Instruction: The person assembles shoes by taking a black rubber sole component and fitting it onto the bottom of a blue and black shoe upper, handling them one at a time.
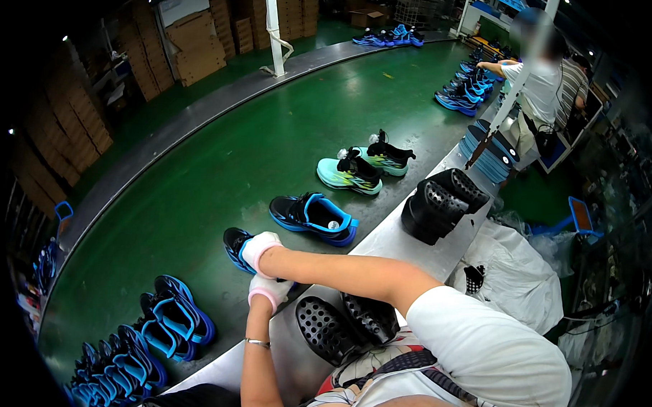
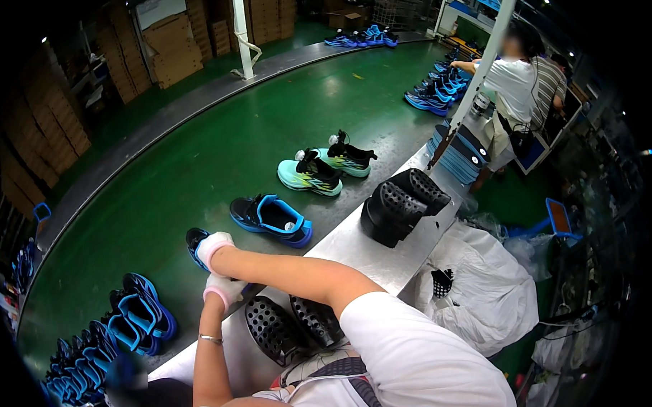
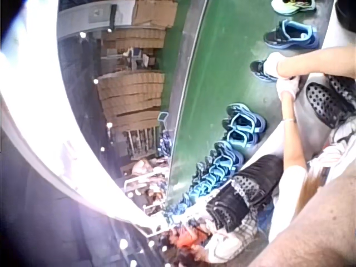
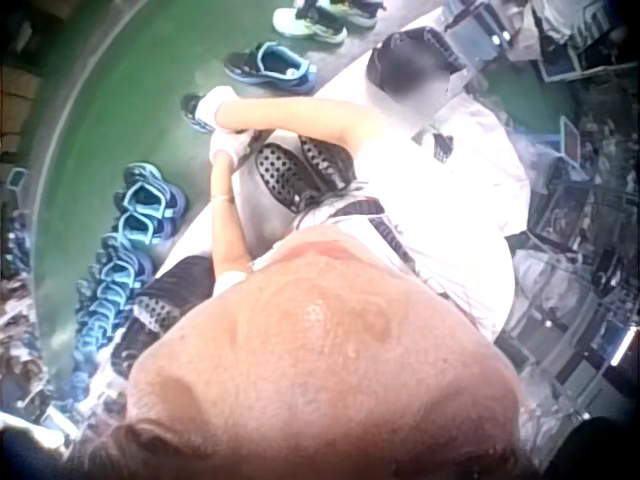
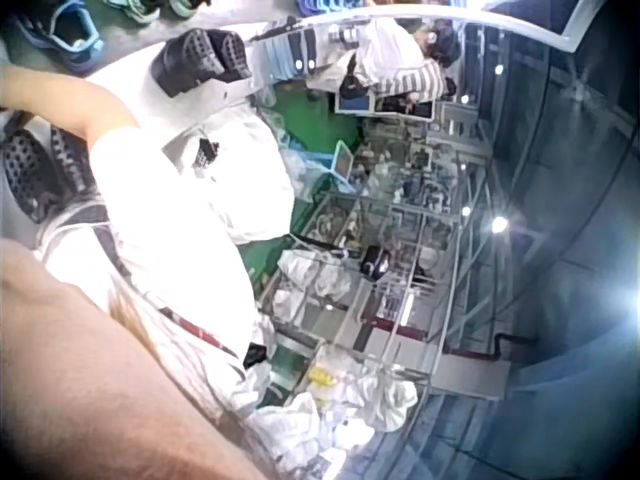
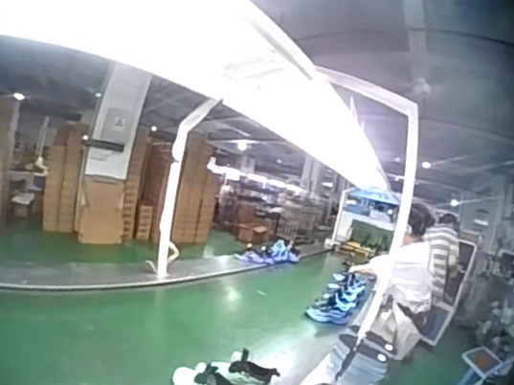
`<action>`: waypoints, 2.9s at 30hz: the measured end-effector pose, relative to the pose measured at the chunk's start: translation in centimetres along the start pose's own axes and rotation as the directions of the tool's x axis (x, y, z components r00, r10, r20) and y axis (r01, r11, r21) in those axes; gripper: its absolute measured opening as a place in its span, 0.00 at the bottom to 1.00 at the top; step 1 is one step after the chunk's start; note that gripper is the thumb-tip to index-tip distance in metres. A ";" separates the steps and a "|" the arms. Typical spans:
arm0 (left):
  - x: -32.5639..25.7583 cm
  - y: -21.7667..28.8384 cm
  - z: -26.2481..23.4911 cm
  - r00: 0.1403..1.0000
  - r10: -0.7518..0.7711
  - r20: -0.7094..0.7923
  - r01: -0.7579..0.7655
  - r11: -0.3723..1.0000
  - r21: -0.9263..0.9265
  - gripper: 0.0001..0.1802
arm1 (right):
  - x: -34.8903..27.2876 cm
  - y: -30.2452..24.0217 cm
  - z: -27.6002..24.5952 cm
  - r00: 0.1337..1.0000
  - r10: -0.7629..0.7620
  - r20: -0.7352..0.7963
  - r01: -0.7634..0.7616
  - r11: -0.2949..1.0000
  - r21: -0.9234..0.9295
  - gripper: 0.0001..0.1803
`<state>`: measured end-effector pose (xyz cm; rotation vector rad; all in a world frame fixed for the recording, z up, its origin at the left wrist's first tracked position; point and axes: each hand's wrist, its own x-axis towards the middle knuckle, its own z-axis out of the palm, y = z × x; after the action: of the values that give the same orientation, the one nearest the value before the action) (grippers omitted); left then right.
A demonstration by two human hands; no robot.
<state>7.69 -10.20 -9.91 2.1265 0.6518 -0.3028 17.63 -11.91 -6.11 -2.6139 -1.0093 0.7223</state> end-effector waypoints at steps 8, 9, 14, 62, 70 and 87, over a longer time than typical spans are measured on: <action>0.5 2.4 0.7 0.993 0.104 -0.056 -0.090 0.973 0.211 0.26 | -3.3 4.0 -3.4 0.982 -0.127 0.138 0.157 0.960 -0.231 0.17; 0.7 -0.1 0.6 0.991 0.092 -0.096 -0.071 0.976 0.204 0.26 | -5.5 3.5 -3.6 0.963 -0.253 0.087 0.267 0.939 -0.218 0.17; -1.0 1.9 0.7 0.965 0.242 -0.099 -0.230 0.966 0.119 0.16 | -16.2 8.4 -5.8 0.825 -0.544 -0.154 0.536 0.839 -0.092 0.15; -11.4 -0.6 10.3 0.926 0.231 -0.298 -0.361 0.774 -0.520 0.26 | -31.2 18.2 -4.3 0.878 -0.344 -0.333 0.373 0.927 0.025 0.24; -9.9 -2.8 11.3 0.933 0.221 -0.283 -0.352 0.717 -0.602 0.25 | -32.0 18.1 -5.9 0.888 -0.266 -0.374 0.363 0.906 0.216 0.24; -12.5 10.0 2.6 0.761 0.649 0.028 -0.156 0.224 -0.962 0.57 | -28.5 12.8 -8.9 0.642 -0.598 -0.479 0.737 0.654 0.172 0.25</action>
<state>2.91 -21.46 0.73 0.9135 -0.1216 -0.0316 11.30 -41.12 6.58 -1.7270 -1.4370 0.1535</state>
